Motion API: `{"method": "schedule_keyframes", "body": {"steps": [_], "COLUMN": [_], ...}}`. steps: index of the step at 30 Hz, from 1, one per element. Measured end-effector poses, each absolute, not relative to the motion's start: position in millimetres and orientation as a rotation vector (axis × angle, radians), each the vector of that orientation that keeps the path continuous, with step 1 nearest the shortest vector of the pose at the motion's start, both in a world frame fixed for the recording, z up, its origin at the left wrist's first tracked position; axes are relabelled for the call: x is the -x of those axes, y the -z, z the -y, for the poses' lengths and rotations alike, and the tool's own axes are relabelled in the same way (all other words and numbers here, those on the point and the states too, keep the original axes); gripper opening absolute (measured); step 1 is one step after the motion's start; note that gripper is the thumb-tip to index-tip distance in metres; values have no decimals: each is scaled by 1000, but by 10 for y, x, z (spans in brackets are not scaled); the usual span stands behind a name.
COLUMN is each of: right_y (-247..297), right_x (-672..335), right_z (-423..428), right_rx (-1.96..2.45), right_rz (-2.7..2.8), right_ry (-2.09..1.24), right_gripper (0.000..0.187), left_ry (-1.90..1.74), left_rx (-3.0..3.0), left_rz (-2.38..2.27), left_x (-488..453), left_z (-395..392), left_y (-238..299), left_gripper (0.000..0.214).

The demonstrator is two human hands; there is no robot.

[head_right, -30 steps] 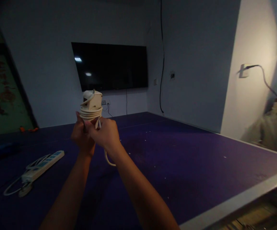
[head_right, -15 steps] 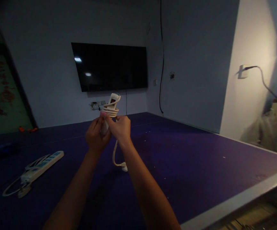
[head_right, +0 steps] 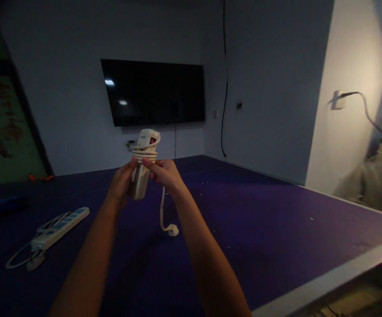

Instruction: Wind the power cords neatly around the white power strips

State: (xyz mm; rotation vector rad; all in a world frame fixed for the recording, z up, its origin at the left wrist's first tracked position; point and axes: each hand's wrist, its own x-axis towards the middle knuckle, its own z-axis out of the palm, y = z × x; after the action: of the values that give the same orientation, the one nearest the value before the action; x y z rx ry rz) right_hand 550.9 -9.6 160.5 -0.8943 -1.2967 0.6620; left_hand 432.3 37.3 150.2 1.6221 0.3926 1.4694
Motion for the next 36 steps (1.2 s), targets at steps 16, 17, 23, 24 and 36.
{"method": "schedule_keyframes", "body": {"steps": [16, 17, 23, 24, 36], "right_y": [-1609, -1620, -1727, -1745, -1799], "right_x": [-5611, -5603, -5539, -5529, -5322], "right_z": [128, 132, 236, 264, 426], "right_rx": [938, 941, 851, 831, 754], "right_rz": [1253, 1235, 1145, 1128, 1149], "right_ry": [-879, -882, -973, -987, -1089], "right_gripper": [43, 44, 59, 59, 42], "left_ry": [-1830, -1833, -1798, -1800, -2082], "left_rx": [-1467, -1441, -1329, -1328, -1527], "left_rz": [-393, -400, -412, -406, -356], "left_x": [-4354, -4360, -4361, -4356, -4318], "left_z": [-425, -418, -403, -404, -440], "left_y": [-1459, -1464, -1487, -1491, -1463], "left_gripper": [51, 52, 60, 61, 49]}}
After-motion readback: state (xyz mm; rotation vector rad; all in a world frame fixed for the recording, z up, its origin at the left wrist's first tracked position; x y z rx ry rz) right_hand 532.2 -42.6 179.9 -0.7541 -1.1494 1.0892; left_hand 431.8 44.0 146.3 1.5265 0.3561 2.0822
